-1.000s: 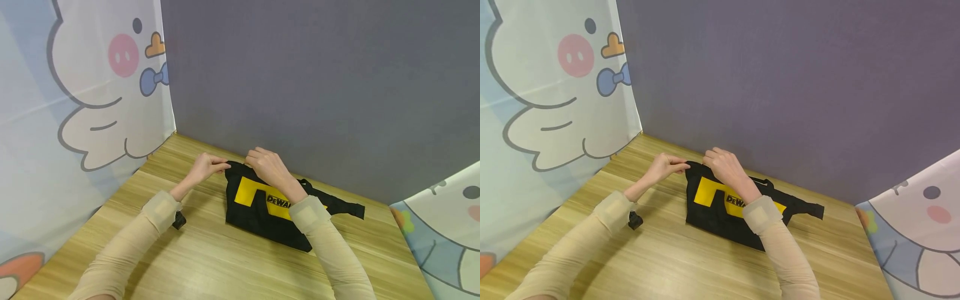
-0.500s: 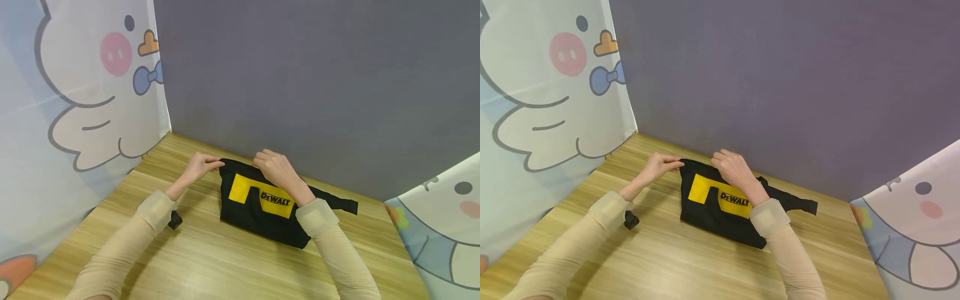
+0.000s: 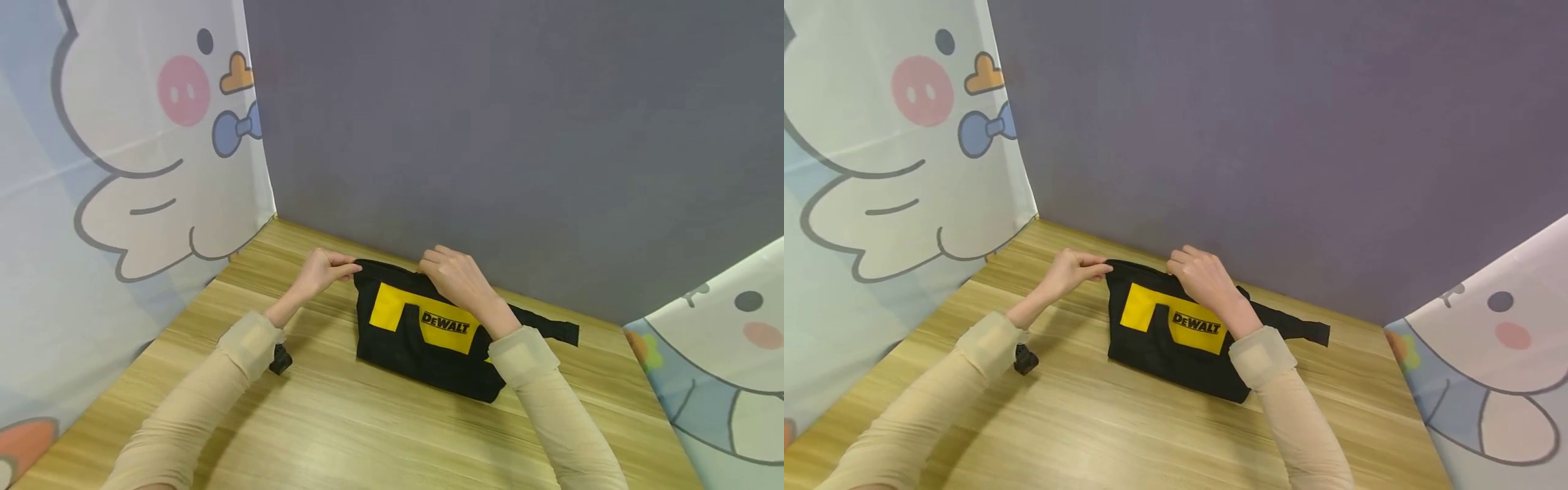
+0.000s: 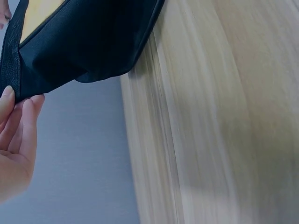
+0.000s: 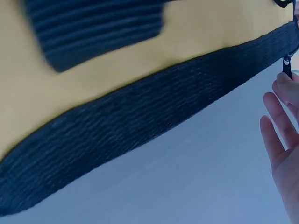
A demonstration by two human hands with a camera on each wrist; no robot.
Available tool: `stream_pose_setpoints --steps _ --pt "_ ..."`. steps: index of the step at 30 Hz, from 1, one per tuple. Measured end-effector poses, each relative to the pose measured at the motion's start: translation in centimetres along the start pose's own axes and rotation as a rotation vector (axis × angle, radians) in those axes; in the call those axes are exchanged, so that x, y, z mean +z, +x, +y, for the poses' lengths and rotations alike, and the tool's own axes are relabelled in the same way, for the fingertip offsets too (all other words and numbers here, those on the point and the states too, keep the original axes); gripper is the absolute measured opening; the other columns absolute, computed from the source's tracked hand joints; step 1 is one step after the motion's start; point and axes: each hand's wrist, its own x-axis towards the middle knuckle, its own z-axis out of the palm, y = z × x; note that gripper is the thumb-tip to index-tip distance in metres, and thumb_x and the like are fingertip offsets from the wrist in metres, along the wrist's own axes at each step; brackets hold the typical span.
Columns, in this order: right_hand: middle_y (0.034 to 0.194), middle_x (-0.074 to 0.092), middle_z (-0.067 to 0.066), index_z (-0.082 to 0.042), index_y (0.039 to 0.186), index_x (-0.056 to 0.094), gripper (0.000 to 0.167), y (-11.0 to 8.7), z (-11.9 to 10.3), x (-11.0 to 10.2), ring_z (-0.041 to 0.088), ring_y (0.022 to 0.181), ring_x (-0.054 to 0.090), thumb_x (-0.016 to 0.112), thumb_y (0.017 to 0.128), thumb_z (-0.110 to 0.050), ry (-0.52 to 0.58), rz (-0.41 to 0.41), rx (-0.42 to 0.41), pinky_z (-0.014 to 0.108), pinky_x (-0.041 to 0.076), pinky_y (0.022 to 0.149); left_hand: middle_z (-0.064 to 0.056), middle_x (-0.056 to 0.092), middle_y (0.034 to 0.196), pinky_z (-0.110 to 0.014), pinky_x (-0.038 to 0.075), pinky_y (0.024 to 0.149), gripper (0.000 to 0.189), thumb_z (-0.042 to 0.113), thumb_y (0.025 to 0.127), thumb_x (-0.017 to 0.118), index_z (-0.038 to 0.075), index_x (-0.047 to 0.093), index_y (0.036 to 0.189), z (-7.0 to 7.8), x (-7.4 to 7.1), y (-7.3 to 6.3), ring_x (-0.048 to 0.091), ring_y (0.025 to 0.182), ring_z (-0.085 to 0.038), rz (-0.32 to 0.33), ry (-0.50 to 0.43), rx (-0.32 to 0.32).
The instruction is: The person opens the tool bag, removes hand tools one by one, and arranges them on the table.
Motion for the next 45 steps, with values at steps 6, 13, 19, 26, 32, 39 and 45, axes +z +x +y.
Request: stream_pose_setpoints --steps 6,13,19,26,32,39,45 --pt "0.086 0.071 0.002 -0.01 0.091 0.076 0.012 -0.4 0.4 -0.3 0.018 0.077 0.064 0.066 0.094 -0.006 -0.002 0.003 -0.024 0.026 0.055 0.064 -0.02 0.077 0.096 -0.023 0.059 0.067 0.027 0.016 0.091 0.072 -0.002 0.075 0.112 -0.2 -0.2 0.2 0.076 0.08 -0.028 0.012 0.019 0.005" --pt "0.085 0.071 0.002 -0.01 0.089 0.076 0.009 -1.5 1.2 -0.4 0.018 0.079 0.066 0.069 0.091 -0.005 -0.026 0.003 -0.008 0.027 0.056 0.065 -0.021 0.076 0.094 -0.018 0.056 0.062 0.028 0.016 0.091 0.072 -0.003 0.074 0.112 -0.4 -0.2 0.3 0.075 0.072 -0.013 0.023 0.018 0.008" --pt "0.085 0.071 0.002 -0.01 0.09 0.076 0.01 -2.0 1.5 -0.4 0.018 0.078 0.065 0.068 0.092 -0.005 -0.022 0.01 -0.012 0.026 0.056 0.065 -0.021 0.076 0.093 -0.017 0.054 0.06 0.027 0.016 0.092 0.072 -0.002 0.074 0.112 -0.3 -0.1 0.5 0.076 0.078 -0.028 0.027 0.029 0.0" --pt "0.082 0.07 0.002 -0.01 0.086 0.076 0.009 -3.0 1.6 -0.1 0.017 0.074 0.064 0.069 0.091 -0.006 -0.029 0.037 -0.002 0.025 0.054 0.061 -0.023 0.076 0.096 -0.017 0.057 0.064 0.026 0.014 0.091 0.072 -0.004 0.074 0.11 -0.3 -0.1 0.2 0.076 0.075 -0.02 0.025 0.03 0.008" --pt "0.08 0.069 0.001 -0.01 0.084 0.075 0.009 -3.6 1.2 0.1 0.016 0.071 0.062 0.07 0.091 -0.007 -0.034 0.057 -0.012 0.023 0.053 0.058 -0.022 0.076 0.094 -0.027 0.06 0.068 0.027 0.014 0.091 0.071 -0.004 0.074 0.111 -0.5 0.0 -0.3 0.075 0.082 -0.038 0.015 0.068 0.026" --pt "0.08 0.068 0.001 -0.01 0.085 0.075 0.01 -3.8 1.1 -0.3 0.016 0.07 0.061 0.069 0.092 -0.007 -0.045 0.046 0.0 0.023 0.051 0.057 -0.021 0.076 0.092 -0.02 0.051 0.053 0.028 0.015 0.092 0.071 -0.003 0.073 0.113 -0.2 0.0 -0.5 0.074 0.084 -0.041 0.019 0.08 0.039" --pt "0.082 0.07 0.002 -0.009 0.087 0.075 0.01 -3.9 1.3 -0.7 0.016 0.073 0.063 0.068 0.093 -0.006 -0.038 0.036 0.0 0.024 0.054 0.061 -0.022 0.076 0.091 -0.022 0.052 0.053 0.028 0.015 0.092 0.071 -0.004 0.073 0.112 -0.2 0.2 -0.1 0.075 0.082 -0.037 0.017 0.09 0.05"
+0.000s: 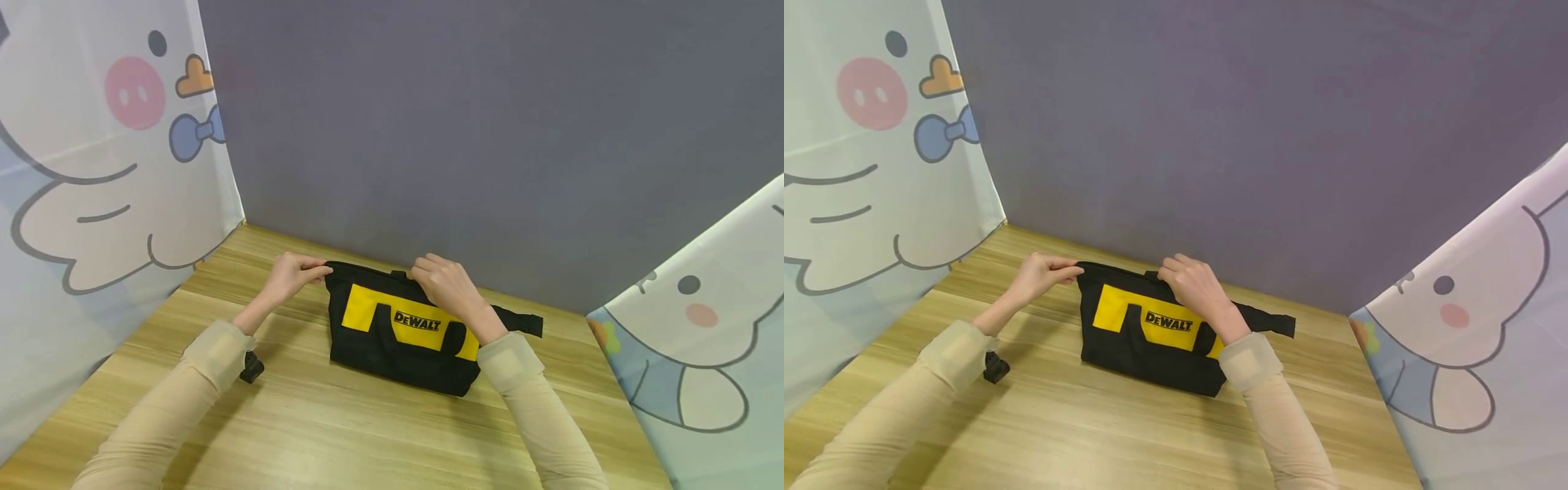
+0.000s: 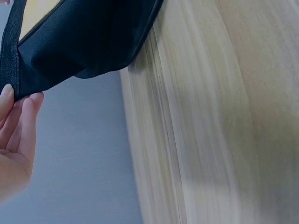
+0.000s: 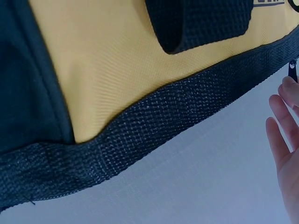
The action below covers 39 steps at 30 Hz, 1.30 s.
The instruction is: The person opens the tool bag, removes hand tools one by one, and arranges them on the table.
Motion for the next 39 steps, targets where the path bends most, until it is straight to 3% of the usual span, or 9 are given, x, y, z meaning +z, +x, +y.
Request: stream_pose_setpoints --steps 4,12,20,25,28,31,34,39 --pt "0.085 0.071 0.002 -0.009 0.09 0.076 0.012 0.0 0.0 -0.2 0.017 0.075 0.064 0.066 0.093 -0.004 -0.006 -0.009 0.005 0.025 0.056 0.064 -0.022 0.076 0.091 -0.019 0.049 0.051 0.028 0.015 0.092 0.071 -0.004 0.074 0.112 0.2 0.1 0.0 0.075 0.081 -0.037 0.004 -0.012 -0.014" --pt "0.087 0.072 0.002 -0.01 0.093 0.077 0.016 -0.3 0.0 -0.4 0.017 0.078 0.065 0.063 0.095 -0.003 -0.03 -0.056 0.038 0.025 0.056 0.064 -0.024 0.075 0.097 -0.018 0.055 0.058 0.029 0.015 0.092 0.071 -0.005 0.073 0.114 0.1 0.2 -0.1 0.074 0.085 -0.041 0.02 -0.026 -0.017" --pt "0.084 0.071 0.002 -0.009 0.09 0.076 0.011 -2.3 0.9 -1.2 0.017 0.076 0.064 0.067 0.092 -0.003 -0.058 -0.06 0.064 0.026 0.055 0.063 -0.026 0.074 0.1 -0.018 0.057 0.063 0.031 0.014 0.092 0.07 -0.007 0.071 0.115 -0.1 0.4 0.0 0.076 0.081 -0.031 0.003 -0.053 -0.053" --pt "0.084 0.07 0.002 -0.009 0.09 0.076 0.013 -2.8 1.1 -1.4 0.018 0.074 0.063 0.065 0.093 -0.002 -0.054 -0.059 0.065 0.026 0.055 0.062 -0.026 0.074 0.101 -0.031 0.061 0.069 0.031 0.015 0.093 0.07 -0.006 0.071 0.116 -0.1 0.3 0.0 0.074 0.086 -0.039 -0.006 -0.048 -0.054" --pt "0.084 0.069 0.002 -0.009 0.09 0.076 0.013 -3.0 1.1 -1.6 0.018 0.074 0.063 0.065 0.094 -0.002 -0.056 -0.063 0.062 0.026 0.055 0.062 -0.026 0.074 0.103 -0.041 0.06 0.074 0.033 0.016 0.093 0.069 -0.006 0.07 0.117 -0.1 0.3 -0.1 0.074 0.087 -0.038 -0.013 -0.042 -0.06" --pt "0.084 0.069 0.002 -0.009 0.09 0.075 0.014 -3.3 1.1 -1.7 0.018 0.074 0.062 0.064 0.094 -0.002 -0.054 -0.073 0.073 0.025 0.054 0.061 -0.026 0.073 0.105 -0.042 0.06 0.075 0.033 0.017 0.093 0.069 -0.006 0.07 0.117 -0.2 0.4 -0.2 0.075 0.085 -0.035 -0.012 -0.036 -0.064" --pt "0.082 0.068 0.002 -0.009 0.09 0.075 0.014 -4.0 1.2 -1.8 0.018 0.073 0.061 0.064 0.094 -0.002 -0.051 -0.072 0.093 0.025 0.053 0.06 -0.027 0.072 0.106 -0.039 0.06 0.07 0.033 0.016 0.093 0.069 -0.006 0.07 0.118 -0.3 0.3 -0.3 0.075 0.086 -0.037 -0.011 -0.03 -0.063" --pt "0.083 0.069 0.002 -0.009 0.09 0.075 0.012 -4.7 1.5 -1.7 0.018 0.073 0.063 0.065 0.093 -0.002 -0.043 -0.042 0.109 0.025 0.054 0.059 -0.028 0.072 0.106 -0.023 0.058 0.061 0.036 0.017 0.093 0.07 -0.007 0.069 0.119 -0.3 0.2 0.0 0.075 0.086 -0.036 -0.014 -0.018 -0.068"
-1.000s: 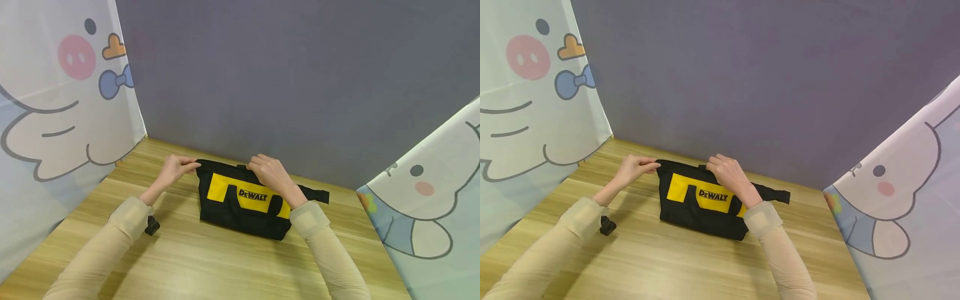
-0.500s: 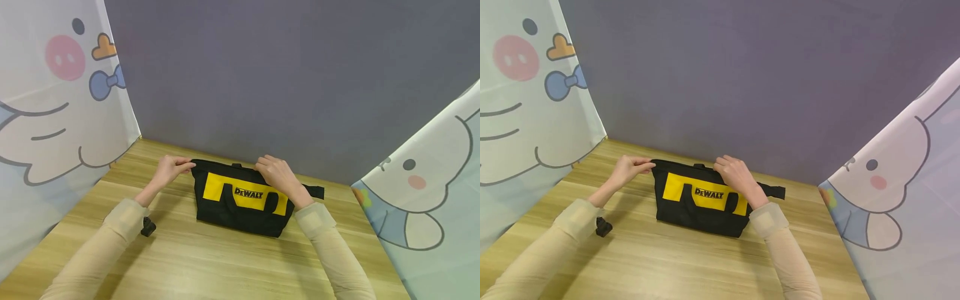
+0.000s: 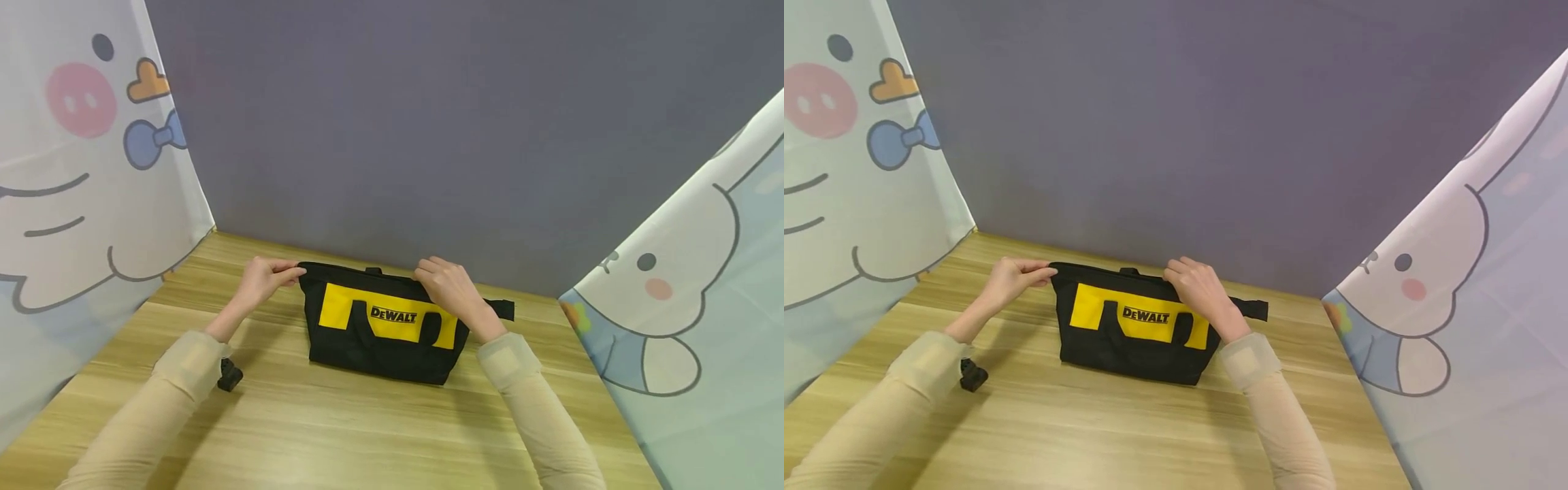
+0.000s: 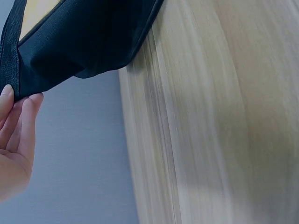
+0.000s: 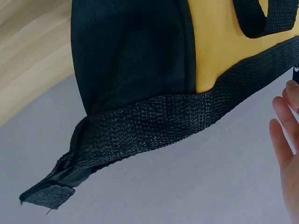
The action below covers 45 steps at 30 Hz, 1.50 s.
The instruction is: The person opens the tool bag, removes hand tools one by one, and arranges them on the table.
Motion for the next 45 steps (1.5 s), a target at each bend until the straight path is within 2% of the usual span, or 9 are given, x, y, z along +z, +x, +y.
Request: stream_pose_setpoints --steps 2,7,18,21,26,32,37,42,45 --pt "0.084 0.07 0.003 -0.009 0.09 0.075 0.012 0.0 0.1 0.2 0.018 0.074 0.064 0.066 0.093 -0.002 0.004 0.007 -0.004 0.025 0.054 0.059 -0.028 0.071 0.107 -0.019 0.057 0.062 0.036 0.017 0.093 0.07 -0.007 0.068 0.119 0.0 0.0 0.1 0.075 0.086 -0.034 0.002 0.002 -0.008" --pt "0.085 0.07 0.002 -0.009 0.091 0.075 0.01 -0.4 0.5 0.3 0.018 0.075 0.065 0.067 0.092 -0.003 -0.013 0.004 0.007 0.025 0.054 0.059 -0.028 0.071 0.11 -0.019 0.058 0.066 0.037 0.018 0.093 0.07 -0.007 0.068 0.119 0.0 0.1 0.2 0.076 0.086 -0.032 -0.003 -0.01 -0.015" --pt "0.085 0.072 0.002 -0.01 0.089 0.075 0.01 -1.3 0.3 0.6 0.018 0.074 0.064 0.068 0.092 -0.004 0.005 0.034 0.022 0.024 0.053 0.056 -0.029 0.07 0.111 -0.035 0.06 0.075 0.036 0.018 0.094 0.068 -0.008 0.068 0.12 -0.3 -0.1 0.1 0.076 0.08 -0.014 -0.024 -0.002 -0.024" --pt "0.085 0.072 0.002 -0.01 0.088 0.075 0.01 -1.5 0.3 0.6 0.017 0.073 0.064 0.068 0.092 -0.004 -0.001 0.033 0.022 0.024 0.053 0.057 -0.028 0.07 0.112 -0.038 0.06 0.077 0.036 0.018 0.094 0.069 -0.008 0.068 0.12 -0.4 0.0 0.0 0.077 0.082 -0.016 -0.027 -0.002 -0.031" --pt "0.082 0.071 0.002 -0.01 0.087 0.074 0.008 -2.0 0.7 0.4 0.017 0.071 0.064 0.07 0.09 -0.004 -0.012 0.053 0.01 0.024 0.052 0.054 -0.028 0.069 0.116 -0.037 0.06 0.077 0.036 0.017 0.095 0.068 -0.008 0.067 0.122 -0.5 0.1 -0.1 0.075 0.08 -0.006 -0.034 -0.007 -0.039" --pt "0.084 0.071 0.002 -0.01 0.089 0.075 0.012 -2.0 1.1 0.0 0.018 0.072 0.064 0.065 0.094 -0.004 -0.015 0.044 -0.004 0.024 0.051 0.054 -0.029 0.069 0.116 -0.03 0.06 0.074 0.037 0.018 0.095 0.067 -0.008 0.067 0.121 -0.2 -0.1 0.0 0.077 0.084 -0.016 -0.022 -0.01 -0.034" --pt "0.084 0.071 0.002 -0.011 0.09 0.075 0.011 -2.3 1.5 -0.3 0.017 0.073 0.064 0.067 0.092 -0.004 -0.02 0.04 -0.003 0.024 0.052 0.055 -0.028 0.069 0.115 -0.021 0.059 0.07 0.038 0.019 0.095 0.068 -0.007 0.067 0.122 0.2 -0.1 -0.1 0.077 0.085 -0.019 -0.017 0.003 -0.035" --pt "0.081 0.069 0.002 -0.01 0.087 0.074 0.008 -3.0 1.8 -0.5 0.017 0.069 0.062 0.071 0.089 -0.004 -0.006 0.058 0.015 0.024 0.049 0.051 -0.028 0.069 0.115 -0.018 0.058 0.069 0.039 0.022 0.095 0.068 -0.007 0.067 0.122 0.3 -0.1 -0.1 0.077 0.083 -0.016 -0.017 0.008 -0.038" --pt "0.081 0.068 0.002 -0.01 0.088 0.074 0.007 -3.2 1.9 -0.4 0.017 0.07 0.063 0.07 0.09 -0.004 -0.001 0.056 0.01 0.024 0.048 0.051 -0.028 0.069 0.114 -0.021 0.059 0.07 0.04 0.023 0.095 0.068 -0.007 0.067 0.122 0.2 -0.1 -0.1 0.077 0.083 -0.015 -0.015 0.013 -0.04"
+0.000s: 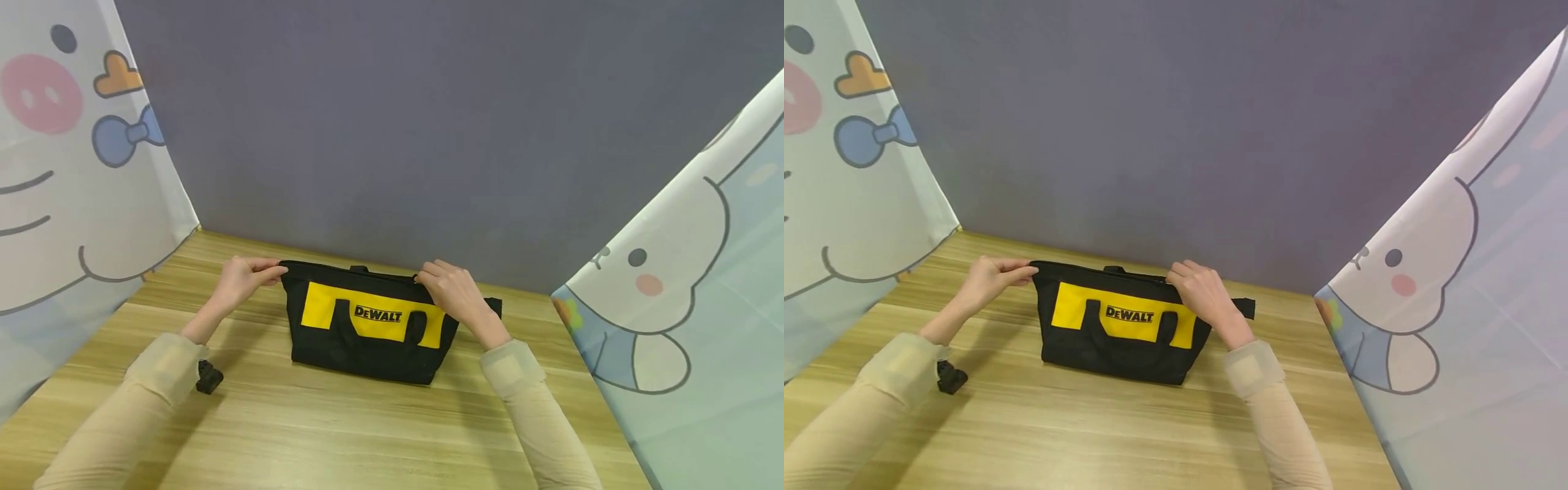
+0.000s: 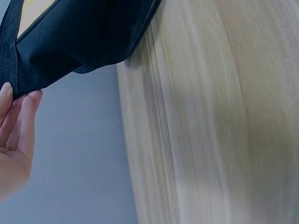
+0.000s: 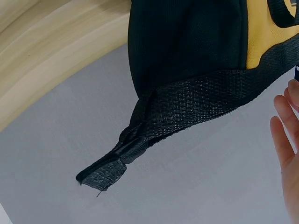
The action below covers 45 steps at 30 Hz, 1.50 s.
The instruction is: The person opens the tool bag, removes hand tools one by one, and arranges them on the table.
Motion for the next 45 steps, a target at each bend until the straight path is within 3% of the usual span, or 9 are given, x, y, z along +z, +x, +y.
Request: stream_pose_setpoints --steps 6,11,17,23,31,45 --pt "0.079 0.066 0.002 -0.01 0.087 0.073 0.006 0.0 0.1 0.2 0.017 0.069 0.062 0.07 0.09 -0.005 -0.007 0.004 -0.013 0.023 0.048 0.051 -0.027 0.071 0.112 -0.032 0.06 0.075 0.038 0.023 0.096 0.067 -0.005 0.069 0.121 0.1 -0.1 -0.2 0.077 0.084 -0.016 0.001 0.027 0.007" --pt "0.077 0.064 0.001 -0.01 0.084 0.072 0.007 -0.3 0.2 0.2 0.016 0.066 0.059 0.071 0.09 -0.006 -0.01 0.007 -0.01 0.023 0.046 0.05 -0.027 0.07 0.113 -0.022 0.059 0.072 0.039 0.024 0.095 0.067 -0.005 0.069 0.121 0.3 -0.1 -0.1 0.077 0.084 -0.016 -0.004 0.019 0.008" --pt "0.082 0.068 0.002 -0.01 0.086 0.073 0.009 -1.0 0.8 -0.4 0.017 0.071 0.062 0.069 0.091 -0.004 -0.023 -0.039 0.027 0.024 0.05 0.053 -0.029 0.069 0.115 -0.023 0.06 0.073 0.04 0.023 0.096 0.067 -0.006 0.067 0.122 0.0 -0.2 -0.2 0.076 0.081 -0.008 -0.004 -0.003 0.005" --pt "0.08 0.068 0.002 -0.008 0.086 0.074 0.008 -1.5 1.0 -0.3 0.017 0.068 0.061 0.071 0.088 -0.001 -0.01 0.014 0.015 0.023 0.047 0.05 -0.029 0.067 0.118 -0.019 0.058 0.071 0.043 0.025 0.096 0.066 -0.007 0.066 0.125 -0.1 -0.5 -0.3 0.073 0.078 0.002 -0.007 0.002 -0.015" --pt "0.08 0.068 0.002 -0.008 0.085 0.073 0.01 -2.3 1.6 -0.9 0.017 0.067 0.059 0.07 0.089 0.0 -0.036 -0.003 0.031 0.023 0.048 0.05 -0.029 0.068 0.117 -0.019 0.058 0.071 0.042 0.025 0.096 0.066 -0.006 0.066 0.124 0.0 -0.1 0.2 0.075 0.08 -0.003 -0.015 0.002 -0.017" --pt "0.077 0.064 0.001 -0.009 0.083 0.07 0.017 -4.4 2.7 -1.7 0.016 0.064 0.054 0.066 0.088 0.006 -0.027 -0.001 0.075 0.022 0.037 0.044 -0.03 0.066 0.118 -0.019 0.058 0.07 0.042 0.023 0.096 0.066 -0.008 0.065 0.124 -0.1 -0.2 0.1 0.072 0.077 0.004 -0.02 -0.027 -0.009"
